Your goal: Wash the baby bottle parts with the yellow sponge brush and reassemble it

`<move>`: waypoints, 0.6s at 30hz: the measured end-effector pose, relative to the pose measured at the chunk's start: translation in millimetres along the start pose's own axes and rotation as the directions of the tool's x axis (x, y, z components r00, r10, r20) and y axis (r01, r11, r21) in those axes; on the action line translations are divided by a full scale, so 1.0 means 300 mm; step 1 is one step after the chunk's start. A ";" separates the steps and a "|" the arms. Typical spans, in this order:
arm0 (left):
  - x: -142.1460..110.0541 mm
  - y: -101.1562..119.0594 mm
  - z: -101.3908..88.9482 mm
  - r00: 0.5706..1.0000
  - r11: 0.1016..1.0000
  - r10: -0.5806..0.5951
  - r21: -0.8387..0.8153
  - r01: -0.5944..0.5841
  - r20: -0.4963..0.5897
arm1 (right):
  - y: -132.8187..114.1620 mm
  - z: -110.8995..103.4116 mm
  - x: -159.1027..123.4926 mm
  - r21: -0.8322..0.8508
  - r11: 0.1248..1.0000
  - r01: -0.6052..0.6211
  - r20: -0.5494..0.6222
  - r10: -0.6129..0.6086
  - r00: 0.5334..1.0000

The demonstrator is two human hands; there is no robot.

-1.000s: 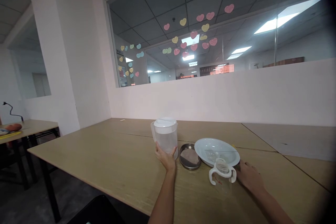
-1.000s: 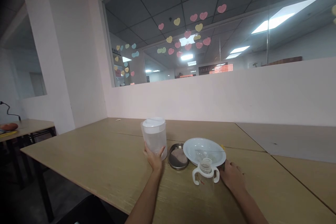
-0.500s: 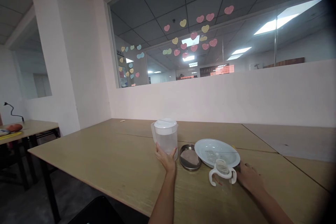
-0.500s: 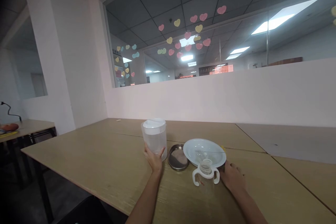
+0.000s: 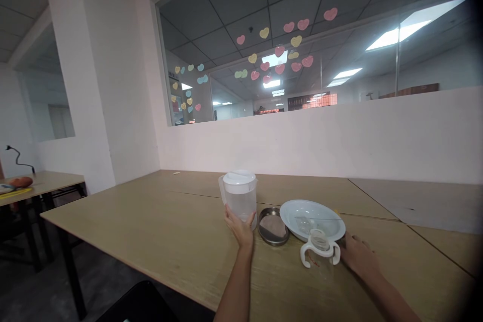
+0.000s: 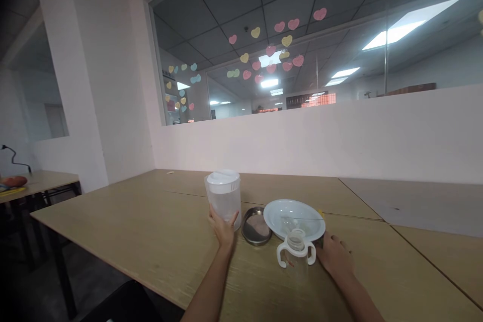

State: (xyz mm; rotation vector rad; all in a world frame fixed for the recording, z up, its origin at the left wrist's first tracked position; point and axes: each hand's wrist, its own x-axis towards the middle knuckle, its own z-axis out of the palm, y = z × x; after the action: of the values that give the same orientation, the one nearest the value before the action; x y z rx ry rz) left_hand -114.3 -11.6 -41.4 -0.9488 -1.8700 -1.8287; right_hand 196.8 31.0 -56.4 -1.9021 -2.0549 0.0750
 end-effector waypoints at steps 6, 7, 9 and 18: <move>-0.003 0.018 -0.008 1.000 0.996 -0.005 0.094 0.004 0.012 | -0.004 -0.006 -0.002 0.017 1.000 0.002 -0.011 -0.001 1.000; -0.005 0.022 -0.009 1.000 0.994 -0.007 0.111 0.006 0.010 | -0.004 -0.006 -0.002 0.021 1.000 0.003 -0.009 -0.003 1.000; -0.007 0.030 -0.010 1.000 0.991 -0.012 0.132 0.012 0.003 | -0.003 -0.005 0.000 0.023 1.000 0.003 -0.009 -0.003 1.000; -0.034 0.095 -0.029 0.973 0.968 0.228 0.112 -0.224 -0.028 | 0.004 0.006 0.000 0.002 1.000 0.010 -0.020 -0.010 1.000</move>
State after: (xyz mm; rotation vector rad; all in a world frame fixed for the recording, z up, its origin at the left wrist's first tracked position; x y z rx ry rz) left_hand -89.6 -24.0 -26.5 -1.0318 -1.7380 -1.5855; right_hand 197.5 31.6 -58.3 -1.8840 -2.0501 0.0564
